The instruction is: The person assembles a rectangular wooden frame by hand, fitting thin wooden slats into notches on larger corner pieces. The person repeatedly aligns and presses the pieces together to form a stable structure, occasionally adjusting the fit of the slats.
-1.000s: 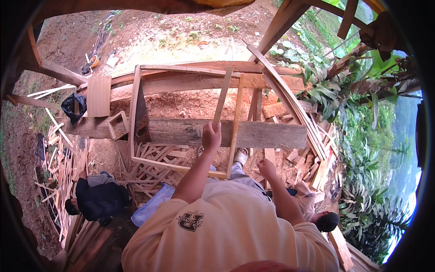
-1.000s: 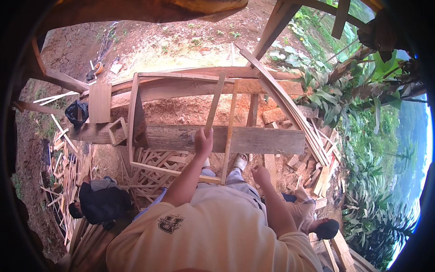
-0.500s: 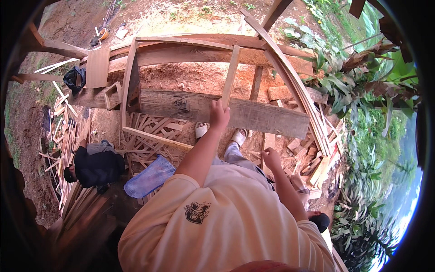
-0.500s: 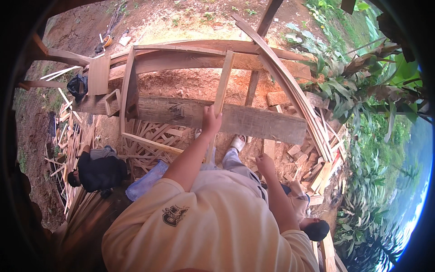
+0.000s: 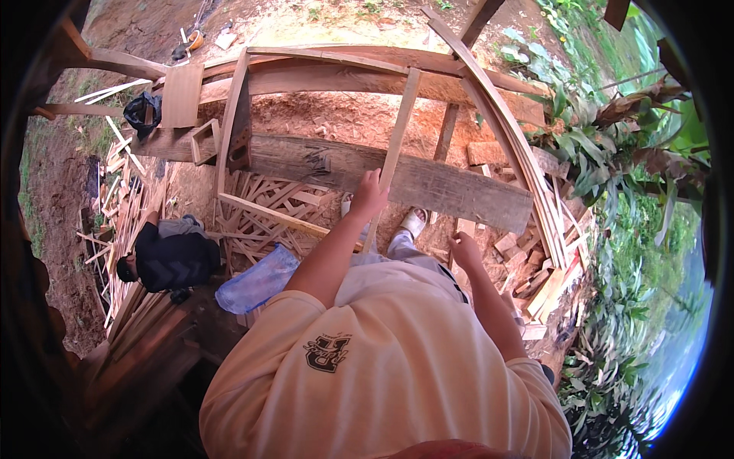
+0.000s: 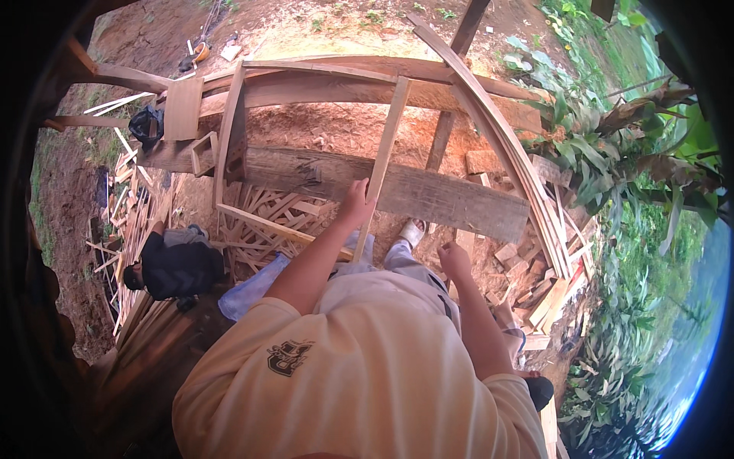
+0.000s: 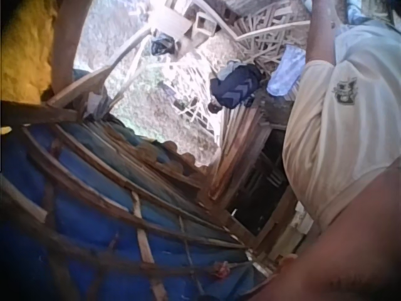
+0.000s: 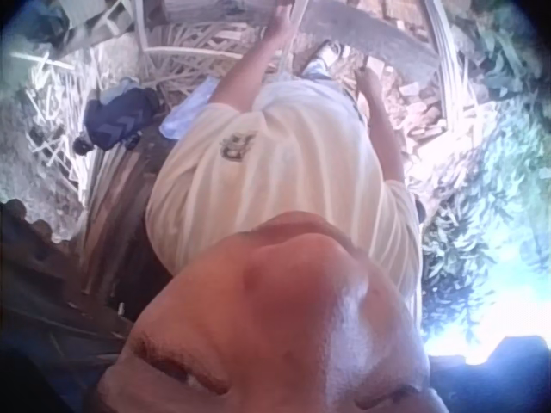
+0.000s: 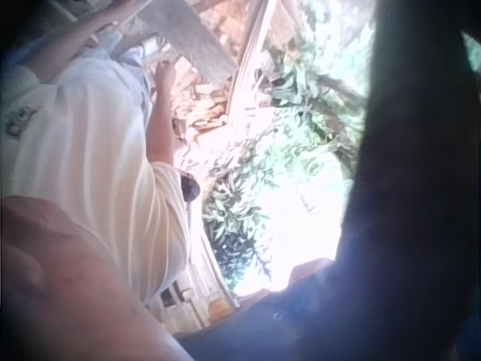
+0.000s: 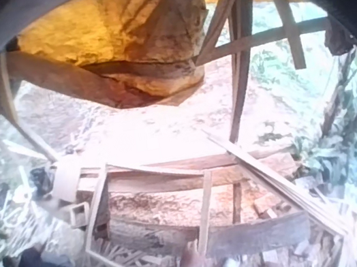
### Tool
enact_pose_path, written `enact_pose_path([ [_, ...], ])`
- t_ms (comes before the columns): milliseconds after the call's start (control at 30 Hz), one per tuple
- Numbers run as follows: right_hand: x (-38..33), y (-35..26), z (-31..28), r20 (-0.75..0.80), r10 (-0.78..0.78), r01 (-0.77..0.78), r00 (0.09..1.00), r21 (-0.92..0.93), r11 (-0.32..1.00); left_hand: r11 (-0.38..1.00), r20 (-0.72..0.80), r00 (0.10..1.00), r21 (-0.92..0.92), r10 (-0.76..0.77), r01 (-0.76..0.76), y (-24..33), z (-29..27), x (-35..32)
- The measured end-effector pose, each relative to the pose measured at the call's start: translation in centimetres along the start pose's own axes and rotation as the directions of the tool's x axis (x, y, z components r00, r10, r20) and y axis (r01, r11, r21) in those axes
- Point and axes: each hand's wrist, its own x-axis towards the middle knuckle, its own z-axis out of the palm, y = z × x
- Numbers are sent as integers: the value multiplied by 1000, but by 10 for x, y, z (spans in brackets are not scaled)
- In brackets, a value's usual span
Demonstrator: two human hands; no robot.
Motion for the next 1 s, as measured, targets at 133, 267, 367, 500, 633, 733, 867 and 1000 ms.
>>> enact_pose_path([
  [133, 38, -4, 10, -2, -123, 123, 992, 57, 991, 996, 18, 998, -63, -64, 65, -6, -3, -20],
  [267, 75, -66, 3, -5, -239, 238, 971, 105, 966, 984, -21, 993, -137, -120, 116, -11, 4, -28],
  [367, 106, -107, 3, 39, -277, 273, 960, 95, 957, 985, -68, 988, -113, -142, 134, 7, 11, -28],
  [500, 96, -167, -7, -73, -203, 175, 977, -278, 944, 975, -89, 972, -63, -218, 213, 42, 1, -22],
  [633, 96, -176, -2, -12, -55, 41, 998, -506, 861, 966, -63, 964, -25, -258, 257, 51, -3, -17],
  [733, 101, -153, 8, 102, -29, 83, 994, -581, 810, 967, -48, 968, 43, -247, 249, 54, -3, -12],
  [867, 105, -139, 9, 194, -44, 156, 980, -610, 777, 959, -39, 969, 141, -243, 246, 56, 0, -6],
  [1000, 110, -138, 6, 248, -48, 194, 968, -606, 772, 938, -48, 968, 241, -245, 249, 51, 6, -3],
])
